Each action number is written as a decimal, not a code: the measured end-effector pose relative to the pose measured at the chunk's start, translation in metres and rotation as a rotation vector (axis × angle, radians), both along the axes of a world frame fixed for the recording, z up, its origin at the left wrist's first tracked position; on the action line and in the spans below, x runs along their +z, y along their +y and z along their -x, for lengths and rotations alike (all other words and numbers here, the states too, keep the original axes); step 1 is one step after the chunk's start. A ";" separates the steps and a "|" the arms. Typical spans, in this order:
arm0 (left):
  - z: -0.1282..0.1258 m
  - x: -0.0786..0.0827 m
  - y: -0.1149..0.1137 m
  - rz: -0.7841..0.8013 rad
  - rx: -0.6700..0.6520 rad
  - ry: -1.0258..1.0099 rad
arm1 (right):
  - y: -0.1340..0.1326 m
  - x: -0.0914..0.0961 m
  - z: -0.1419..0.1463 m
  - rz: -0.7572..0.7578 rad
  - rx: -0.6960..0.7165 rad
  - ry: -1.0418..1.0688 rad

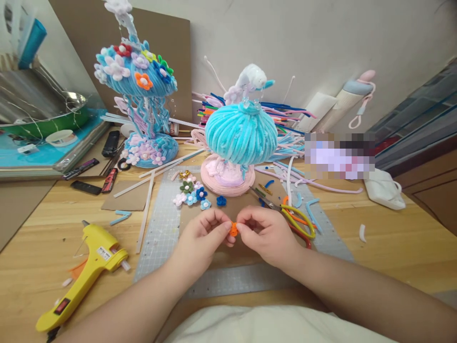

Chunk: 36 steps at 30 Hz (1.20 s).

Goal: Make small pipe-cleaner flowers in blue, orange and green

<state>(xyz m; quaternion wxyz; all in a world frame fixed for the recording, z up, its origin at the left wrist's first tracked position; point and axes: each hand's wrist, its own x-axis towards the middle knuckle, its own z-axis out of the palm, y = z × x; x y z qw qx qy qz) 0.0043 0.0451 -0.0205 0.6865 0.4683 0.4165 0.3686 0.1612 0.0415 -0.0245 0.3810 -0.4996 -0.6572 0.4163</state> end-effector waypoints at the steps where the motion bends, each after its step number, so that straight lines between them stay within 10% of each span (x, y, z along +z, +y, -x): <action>1: 0.000 0.000 -0.001 -0.043 0.015 0.025 | 0.001 -0.001 0.001 0.083 -0.019 0.066; 5: -0.001 -0.002 -0.002 -0.145 0.033 0.109 | 0.002 -0.004 0.004 0.259 -0.029 0.224; 12: 0.001 -0.004 0.005 0.150 0.016 -0.091 | 0.003 -0.007 0.002 0.212 -0.006 0.246; 26: 0.011 0.000 0.008 0.536 -0.078 -0.354 | 0.004 0.000 -0.015 -0.501 0.280 -0.149; 36: 0.008 -0.001 0.005 0.428 -0.043 -0.350 | -0.001 -0.004 -0.009 -0.353 0.118 -0.097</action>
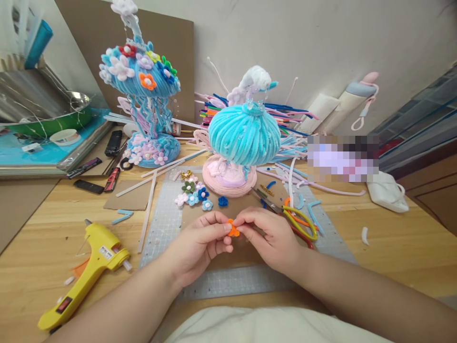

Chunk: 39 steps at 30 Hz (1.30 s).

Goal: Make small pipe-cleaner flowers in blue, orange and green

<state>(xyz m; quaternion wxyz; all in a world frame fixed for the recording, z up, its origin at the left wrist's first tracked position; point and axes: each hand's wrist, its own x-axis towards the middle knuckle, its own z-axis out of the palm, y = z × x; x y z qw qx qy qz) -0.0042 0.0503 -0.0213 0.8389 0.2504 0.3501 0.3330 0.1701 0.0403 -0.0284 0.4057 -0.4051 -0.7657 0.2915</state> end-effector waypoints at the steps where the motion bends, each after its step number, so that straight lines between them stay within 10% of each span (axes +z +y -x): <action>1: 0.000 0.000 0.000 -0.027 0.000 0.018 | -0.001 0.000 0.001 0.078 -0.006 0.033; 5: -0.002 0.000 0.001 -0.194 -0.014 0.169 | -0.003 0.001 0.005 0.404 -0.018 0.118; 12: -0.007 -0.004 0.000 -0.429 0.002 0.345 | 0.000 -0.002 0.008 0.395 -0.039 -0.015; 28: -0.010 -0.004 0.001 -0.293 0.078 0.263 | 0.001 -0.003 0.015 0.669 -0.122 0.365; 39: 0.000 -0.002 0.002 -0.006 -0.085 0.094 | 0.005 0.002 -0.002 0.243 0.122 0.058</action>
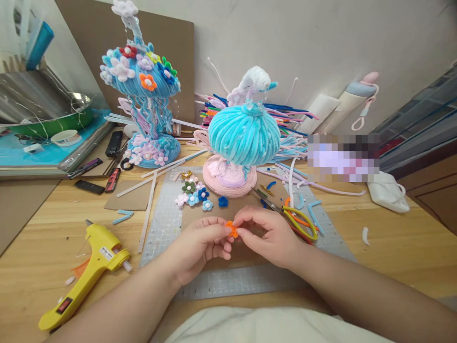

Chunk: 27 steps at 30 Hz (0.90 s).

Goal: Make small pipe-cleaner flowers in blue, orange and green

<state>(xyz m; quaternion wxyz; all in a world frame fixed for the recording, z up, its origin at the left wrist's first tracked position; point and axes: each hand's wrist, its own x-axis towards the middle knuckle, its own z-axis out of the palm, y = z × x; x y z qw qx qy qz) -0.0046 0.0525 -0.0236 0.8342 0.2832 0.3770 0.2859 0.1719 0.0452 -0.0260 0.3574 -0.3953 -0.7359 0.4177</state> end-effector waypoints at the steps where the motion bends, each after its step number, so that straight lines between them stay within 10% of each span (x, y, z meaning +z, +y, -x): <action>1: 0.001 0.000 0.000 0.011 -0.007 -0.006 | 0.000 0.001 -0.001 -0.024 0.014 -0.021; 27: -0.002 -0.002 -0.003 0.067 -0.035 -0.147 | 0.000 -0.005 -0.002 -0.450 -0.002 -0.267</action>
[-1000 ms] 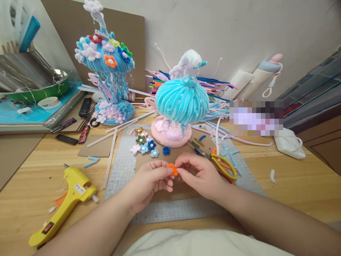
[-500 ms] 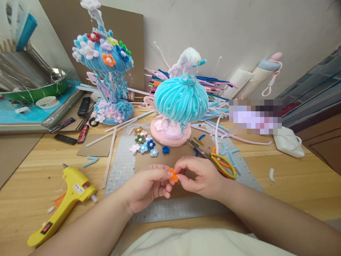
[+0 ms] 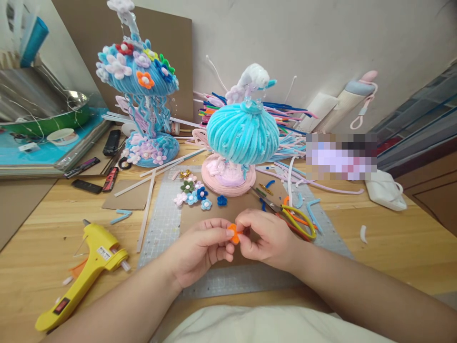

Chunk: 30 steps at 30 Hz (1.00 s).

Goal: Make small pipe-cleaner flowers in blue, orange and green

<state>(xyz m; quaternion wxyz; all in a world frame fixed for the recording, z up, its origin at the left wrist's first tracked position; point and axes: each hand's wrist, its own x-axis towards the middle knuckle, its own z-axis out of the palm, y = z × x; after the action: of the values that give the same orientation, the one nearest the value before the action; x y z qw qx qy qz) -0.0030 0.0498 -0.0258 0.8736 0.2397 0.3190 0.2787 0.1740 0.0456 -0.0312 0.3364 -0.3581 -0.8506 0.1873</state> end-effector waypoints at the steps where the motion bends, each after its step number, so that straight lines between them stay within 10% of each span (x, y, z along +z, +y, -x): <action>1: 0.000 0.000 0.000 -0.007 0.008 0.001 | 0.000 0.000 0.000 -0.010 -0.006 -0.008; 18: -0.003 -0.001 -0.001 -0.050 0.063 0.060 | -0.003 0.006 0.004 0.022 -0.063 -0.008; 24: -0.004 -0.001 0.000 -0.424 0.072 0.495 | -0.005 0.006 0.005 0.288 -0.062 0.023; 30: -0.005 -0.003 -0.003 -0.582 0.095 0.508 | -0.003 0.002 0.007 0.364 -0.088 0.011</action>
<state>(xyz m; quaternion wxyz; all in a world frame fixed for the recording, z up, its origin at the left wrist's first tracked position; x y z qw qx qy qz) 0.0021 0.0472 -0.0287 0.6483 0.5239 0.4435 0.3296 0.1672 0.0430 -0.0291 0.2786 -0.4491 -0.7843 0.3251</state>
